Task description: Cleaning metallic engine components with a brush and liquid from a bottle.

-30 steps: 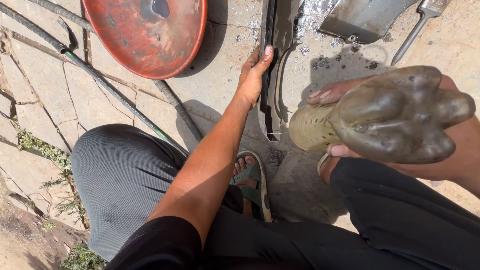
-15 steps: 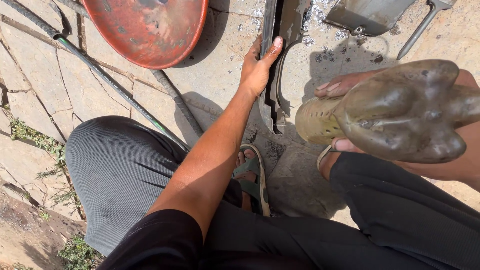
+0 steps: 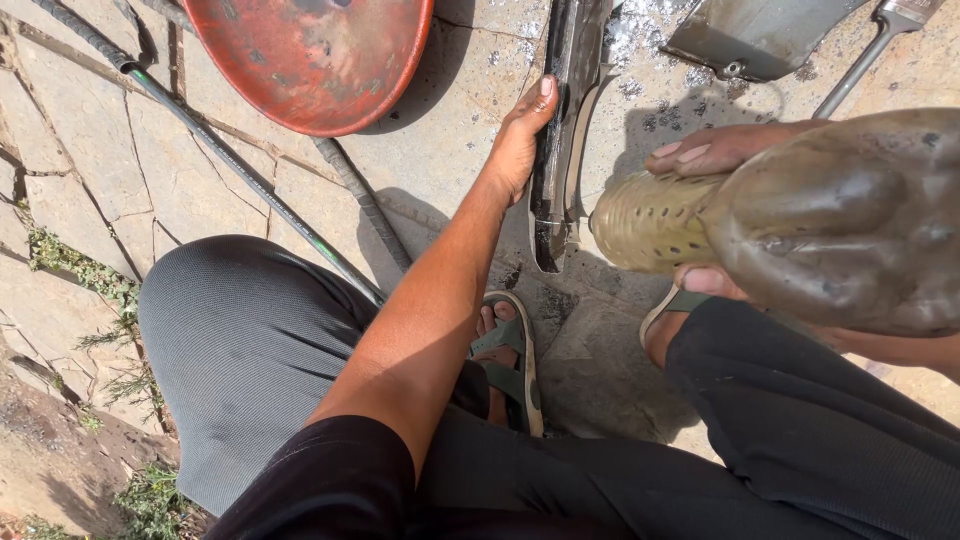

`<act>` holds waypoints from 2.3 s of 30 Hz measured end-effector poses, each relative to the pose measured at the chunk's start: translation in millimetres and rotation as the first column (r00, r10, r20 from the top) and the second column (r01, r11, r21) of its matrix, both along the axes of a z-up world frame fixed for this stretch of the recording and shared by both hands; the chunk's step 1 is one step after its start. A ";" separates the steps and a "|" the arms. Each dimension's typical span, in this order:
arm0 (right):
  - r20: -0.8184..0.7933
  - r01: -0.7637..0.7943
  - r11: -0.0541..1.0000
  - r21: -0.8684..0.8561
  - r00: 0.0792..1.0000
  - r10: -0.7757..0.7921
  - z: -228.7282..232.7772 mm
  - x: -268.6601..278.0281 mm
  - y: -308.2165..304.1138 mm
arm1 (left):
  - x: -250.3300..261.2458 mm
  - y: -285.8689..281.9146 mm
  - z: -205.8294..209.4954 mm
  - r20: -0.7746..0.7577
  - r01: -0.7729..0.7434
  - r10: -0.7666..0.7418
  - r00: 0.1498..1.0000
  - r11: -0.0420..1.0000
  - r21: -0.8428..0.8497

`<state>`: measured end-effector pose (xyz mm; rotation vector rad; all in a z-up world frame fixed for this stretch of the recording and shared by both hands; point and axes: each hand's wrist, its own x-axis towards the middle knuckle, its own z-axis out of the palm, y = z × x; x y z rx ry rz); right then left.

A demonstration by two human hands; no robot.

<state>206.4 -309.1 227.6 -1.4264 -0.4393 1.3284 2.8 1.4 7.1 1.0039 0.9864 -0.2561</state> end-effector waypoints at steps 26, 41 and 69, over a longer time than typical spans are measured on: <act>0.322 -0.060 0.967 0.246 0.946 -0.023 1.0 -19.5 93.5 | 8.7 1.6 30.2 -0.058 -0.092 0.085 0.995 0.985 -0.144; 0.479 -0.134 0.977 0.164 0.877 0.040 19.6 -23.4 110.2 | 11.3 -5.1 23.4 -0.194 0.148 -0.078 0.978 0.915 0.377; 0.148 -0.057 0.996 -0.061 0.987 0.066 4.7 -11.5 61.8 | 8.1 7.8 47.8 0.009 -0.232 0.248 0.969 0.919 -0.320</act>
